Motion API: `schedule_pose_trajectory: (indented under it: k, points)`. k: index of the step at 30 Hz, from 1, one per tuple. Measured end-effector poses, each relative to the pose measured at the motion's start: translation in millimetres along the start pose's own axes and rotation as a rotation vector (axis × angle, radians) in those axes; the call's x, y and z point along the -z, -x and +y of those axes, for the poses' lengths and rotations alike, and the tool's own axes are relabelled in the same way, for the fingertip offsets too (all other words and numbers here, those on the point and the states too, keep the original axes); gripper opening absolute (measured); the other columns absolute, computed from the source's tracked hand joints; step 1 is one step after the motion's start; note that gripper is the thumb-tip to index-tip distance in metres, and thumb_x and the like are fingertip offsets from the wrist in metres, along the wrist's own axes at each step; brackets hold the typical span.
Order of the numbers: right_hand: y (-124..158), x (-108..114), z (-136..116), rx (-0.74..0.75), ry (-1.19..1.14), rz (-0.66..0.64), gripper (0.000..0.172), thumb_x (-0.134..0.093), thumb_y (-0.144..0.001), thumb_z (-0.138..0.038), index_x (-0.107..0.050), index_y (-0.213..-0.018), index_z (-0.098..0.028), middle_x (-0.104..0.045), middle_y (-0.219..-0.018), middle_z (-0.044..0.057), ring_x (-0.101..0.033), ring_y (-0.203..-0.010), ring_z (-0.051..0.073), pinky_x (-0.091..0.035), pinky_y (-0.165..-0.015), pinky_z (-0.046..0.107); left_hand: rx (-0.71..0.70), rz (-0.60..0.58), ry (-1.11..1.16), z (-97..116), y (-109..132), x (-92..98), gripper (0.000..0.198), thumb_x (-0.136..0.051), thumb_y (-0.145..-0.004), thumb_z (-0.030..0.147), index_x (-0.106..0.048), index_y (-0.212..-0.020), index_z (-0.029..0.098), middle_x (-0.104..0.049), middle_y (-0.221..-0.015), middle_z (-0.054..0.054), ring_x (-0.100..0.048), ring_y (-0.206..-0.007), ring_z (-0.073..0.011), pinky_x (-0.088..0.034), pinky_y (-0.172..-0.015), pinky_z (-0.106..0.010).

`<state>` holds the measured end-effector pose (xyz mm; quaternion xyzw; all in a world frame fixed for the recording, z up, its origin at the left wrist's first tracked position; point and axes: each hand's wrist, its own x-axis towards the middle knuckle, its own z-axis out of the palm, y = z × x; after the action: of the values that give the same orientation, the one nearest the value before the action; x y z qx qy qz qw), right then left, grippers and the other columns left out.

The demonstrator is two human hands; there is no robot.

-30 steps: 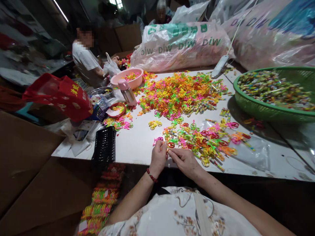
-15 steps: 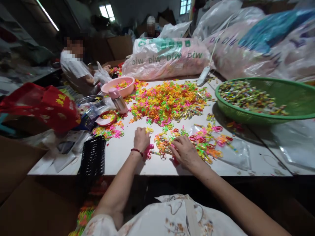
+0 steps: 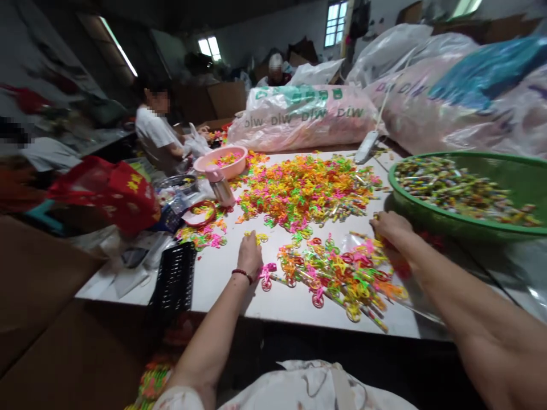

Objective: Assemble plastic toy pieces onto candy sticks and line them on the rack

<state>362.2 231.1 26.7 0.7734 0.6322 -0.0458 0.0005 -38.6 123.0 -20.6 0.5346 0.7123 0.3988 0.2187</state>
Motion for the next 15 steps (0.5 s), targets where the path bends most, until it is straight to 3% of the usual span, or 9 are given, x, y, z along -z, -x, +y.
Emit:
schedule_pose_trajectory:
  k: [4,7,11,15]
  points:
    - [-15.8,-14.4,-5.6,0.003,0.019,-0.025,0.032,-0.054,-0.087,-0.015,-0.064,-0.115,-0.002,-0.061,-0.106,0.030,-0.058,-0.099,0.029,-0.031,-0.068,0.037,0.175,0.006,0.251,-3.3,0.8,5.9,0.046,-0.063,-0.067,0.009,-0.057,-0.112,0.017,-0.059,-0.087,-0.003,-0.059,-0.080,-0.0161,-0.048,-0.076,-0.030]
    - [-22.8,-20.3,-10.5,0.017,0.038,-0.034,0.036,-0.056,-0.085,-0.014,-0.061,-0.119,-0.002,-0.059,-0.107,0.032,-0.058,-0.097,0.028,-0.030,-0.068,0.037,0.282,-0.044,0.488,-3.0,5.8,14.2,0.036,-0.066,-0.064,0.016,-0.055,-0.098,0.017,-0.056,-0.076,0.002,-0.056,-0.063,-0.0096,-0.046,-0.062,-0.023]
    - [-22.0,-19.7,-11.1,0.058,0.055,-0.028,0.030,-0.057,-0.086,-0.013,-0.063,-0.113,-0.004,-0.060,-0.103,0.028,-0.057,-0.094,0.026,-0.029,-0.068,0.037,0.359,-0.136,0.755,3.4,18.8,29.5,0.036,-0.076,-0.056,0.022,-0.052,-0.082,0.018,-0.057,-0.076,0.004,-0.057,-0.061,-0.0066,-0.047,-0.062,-0.021]
    - [-10.9,-8.2,-15.0,0.066,0.067,0.109,0.028,-0.046,-0.093,-0.011,-0.059,-0.115,0.000,-0.057,-0.108,0.031,-0.051,-0.107,0.029,-0.029,-0.075,0.039,0.408,-0.198,0.912,11.9,32.9,40.6,0.038,-0.081,-0.059,0.034,-0.053,-0.079,0.018,-0.057,-0.075,0.003,-0.056,-0.061,-0.0067,-0.046,-0.057,-0.019]
